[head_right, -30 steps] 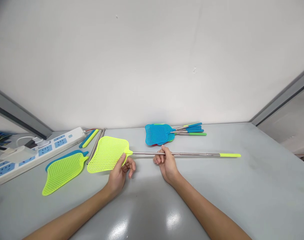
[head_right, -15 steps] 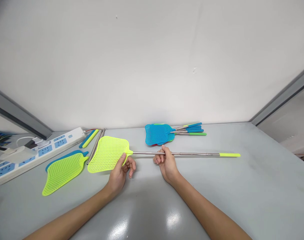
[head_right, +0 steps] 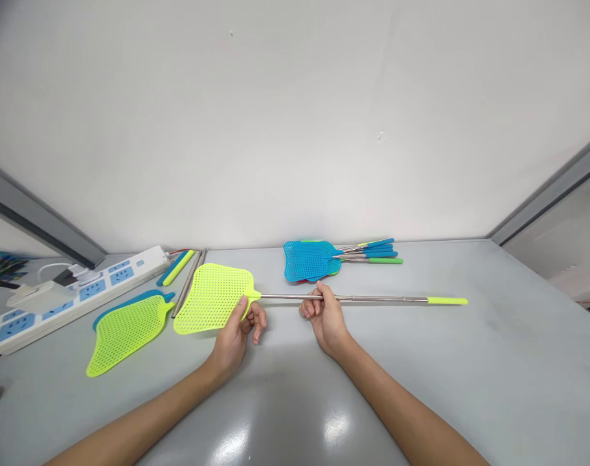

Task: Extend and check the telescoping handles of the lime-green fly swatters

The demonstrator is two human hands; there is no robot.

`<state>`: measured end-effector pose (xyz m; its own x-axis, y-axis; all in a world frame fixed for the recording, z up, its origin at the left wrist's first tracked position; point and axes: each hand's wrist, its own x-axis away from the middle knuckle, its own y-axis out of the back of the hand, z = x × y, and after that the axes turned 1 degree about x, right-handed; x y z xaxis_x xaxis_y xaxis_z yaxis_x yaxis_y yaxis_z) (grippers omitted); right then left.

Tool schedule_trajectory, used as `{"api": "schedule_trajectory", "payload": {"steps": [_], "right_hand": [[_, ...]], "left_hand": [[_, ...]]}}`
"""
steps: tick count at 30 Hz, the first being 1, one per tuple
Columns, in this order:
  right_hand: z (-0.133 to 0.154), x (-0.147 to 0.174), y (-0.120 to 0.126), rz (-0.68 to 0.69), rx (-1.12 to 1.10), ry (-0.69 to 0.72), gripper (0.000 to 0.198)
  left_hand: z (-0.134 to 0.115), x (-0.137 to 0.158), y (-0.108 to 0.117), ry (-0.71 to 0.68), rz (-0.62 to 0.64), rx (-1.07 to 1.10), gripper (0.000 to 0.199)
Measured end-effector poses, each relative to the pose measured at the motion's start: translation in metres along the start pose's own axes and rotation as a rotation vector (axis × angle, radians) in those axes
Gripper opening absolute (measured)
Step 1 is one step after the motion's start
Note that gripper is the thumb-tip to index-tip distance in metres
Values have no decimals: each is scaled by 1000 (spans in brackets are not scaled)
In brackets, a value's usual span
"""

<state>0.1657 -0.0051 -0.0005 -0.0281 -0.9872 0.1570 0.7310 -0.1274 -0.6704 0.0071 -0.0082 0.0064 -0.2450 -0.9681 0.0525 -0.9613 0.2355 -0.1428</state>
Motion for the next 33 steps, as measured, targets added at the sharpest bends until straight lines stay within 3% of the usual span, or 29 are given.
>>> {"api": "schedule_trajectory", "payload": {"steps": [7,19,33], "right_hand": [[0,0,0,-10,-54,6,47],[-2,1,1,6,-60,50,48],[-5,4,-1,90,88,61,51]], "left_hand": [[0,1,0,-5,17,-53,46],[-5,1,0,57,252,-29,46],[-4,5,-2,-3,306,-78,48]]}}
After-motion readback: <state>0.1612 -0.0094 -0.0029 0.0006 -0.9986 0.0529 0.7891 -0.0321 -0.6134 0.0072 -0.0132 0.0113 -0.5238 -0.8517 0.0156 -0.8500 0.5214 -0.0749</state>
